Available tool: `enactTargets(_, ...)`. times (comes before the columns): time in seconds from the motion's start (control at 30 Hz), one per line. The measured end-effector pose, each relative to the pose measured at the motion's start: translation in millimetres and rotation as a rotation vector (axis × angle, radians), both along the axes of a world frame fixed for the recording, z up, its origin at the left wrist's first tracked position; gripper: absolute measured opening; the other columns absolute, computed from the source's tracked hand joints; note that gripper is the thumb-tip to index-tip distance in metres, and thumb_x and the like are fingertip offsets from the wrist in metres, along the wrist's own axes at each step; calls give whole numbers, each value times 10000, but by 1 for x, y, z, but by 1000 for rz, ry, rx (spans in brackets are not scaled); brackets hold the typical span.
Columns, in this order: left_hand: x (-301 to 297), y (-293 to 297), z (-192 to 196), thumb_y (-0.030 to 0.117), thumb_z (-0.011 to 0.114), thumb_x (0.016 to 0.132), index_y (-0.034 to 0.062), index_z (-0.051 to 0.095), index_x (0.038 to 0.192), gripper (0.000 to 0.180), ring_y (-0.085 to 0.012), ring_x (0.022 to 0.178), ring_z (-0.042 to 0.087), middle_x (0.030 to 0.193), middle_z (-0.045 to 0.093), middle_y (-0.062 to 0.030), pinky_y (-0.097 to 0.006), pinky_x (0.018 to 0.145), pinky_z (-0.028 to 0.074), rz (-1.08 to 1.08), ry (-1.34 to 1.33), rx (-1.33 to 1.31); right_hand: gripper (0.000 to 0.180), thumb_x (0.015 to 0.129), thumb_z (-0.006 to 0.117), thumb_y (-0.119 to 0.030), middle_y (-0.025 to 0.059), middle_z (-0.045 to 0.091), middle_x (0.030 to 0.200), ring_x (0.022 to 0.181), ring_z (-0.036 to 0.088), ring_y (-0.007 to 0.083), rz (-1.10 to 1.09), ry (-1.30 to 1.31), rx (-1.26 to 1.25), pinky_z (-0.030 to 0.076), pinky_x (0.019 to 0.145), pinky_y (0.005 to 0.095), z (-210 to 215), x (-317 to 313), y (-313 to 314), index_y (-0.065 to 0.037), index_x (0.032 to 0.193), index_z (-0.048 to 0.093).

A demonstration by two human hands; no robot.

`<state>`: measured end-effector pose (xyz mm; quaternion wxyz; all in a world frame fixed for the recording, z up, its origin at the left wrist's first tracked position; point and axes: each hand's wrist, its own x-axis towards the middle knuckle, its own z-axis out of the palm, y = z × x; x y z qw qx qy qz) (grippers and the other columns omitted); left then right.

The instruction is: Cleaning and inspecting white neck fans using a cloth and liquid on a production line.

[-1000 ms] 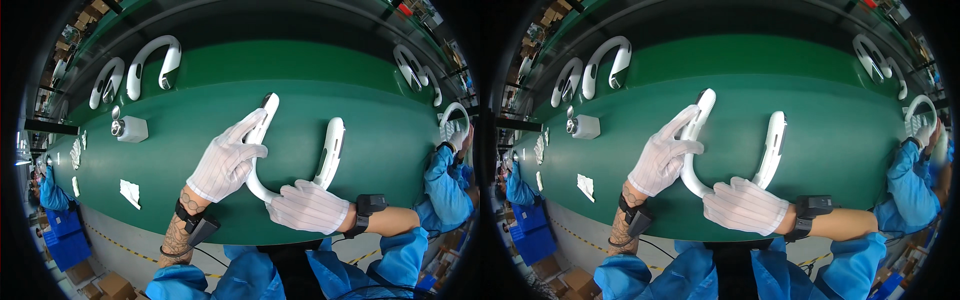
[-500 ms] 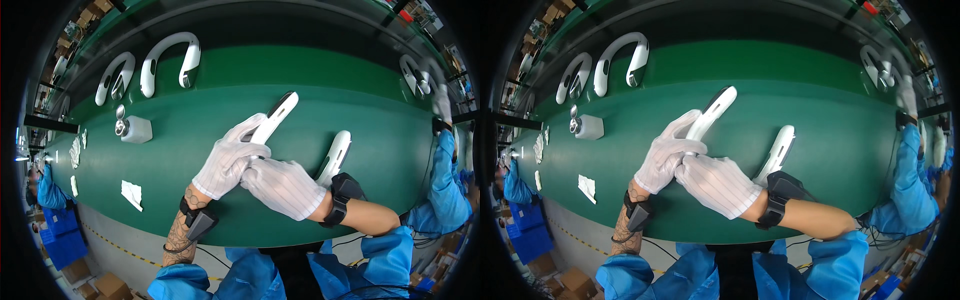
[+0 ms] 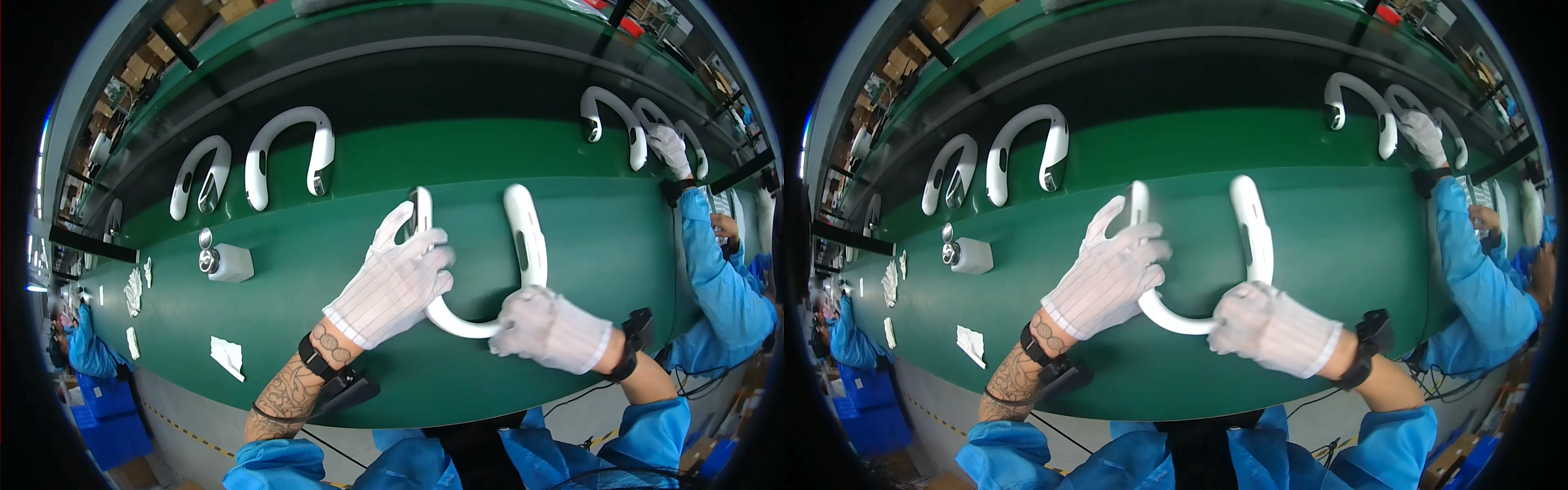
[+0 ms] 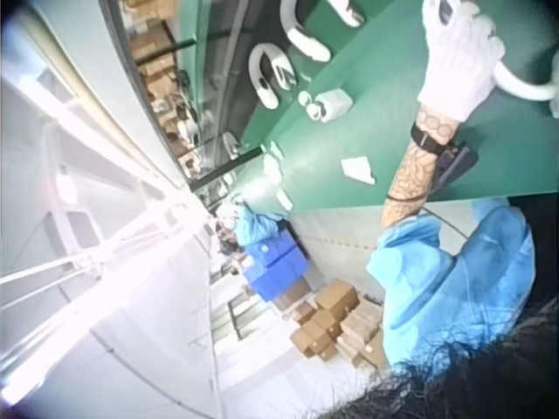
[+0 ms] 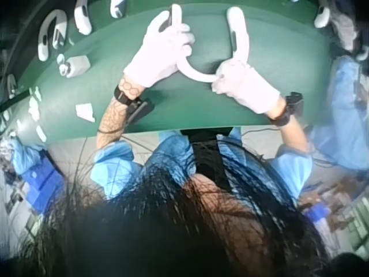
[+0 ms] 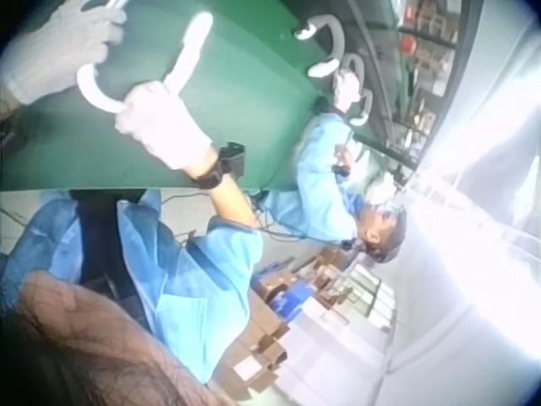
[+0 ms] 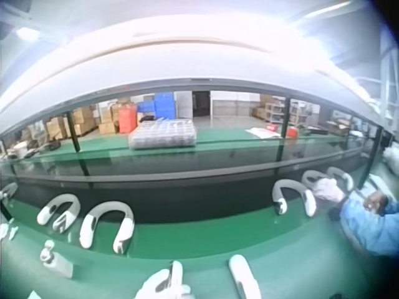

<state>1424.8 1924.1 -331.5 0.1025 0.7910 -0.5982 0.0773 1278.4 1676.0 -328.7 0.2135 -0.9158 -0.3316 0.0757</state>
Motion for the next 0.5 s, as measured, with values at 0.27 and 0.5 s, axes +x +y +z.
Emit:
enactTargets(0.27,-49,-34,32,204,866,706,83,650,846,284,-287,638,649,735,608,-60,-397,637,525,281,240,-568,198,890,830,-108,87,687,1038,1009,690,260,-633,-555,578,585,842,357,35,14,-49,-73,1072,760)
enactTargets(0.5,-79,-51,24,222,808,765,9,627,965,344,-377,606,623,762,622,-126,-443,590,520,500,304,-679,189,896,825,-126,89,704,929,808,675,204,-752,-513,815,558,736,313,43,42,-30,-27,1030,736)
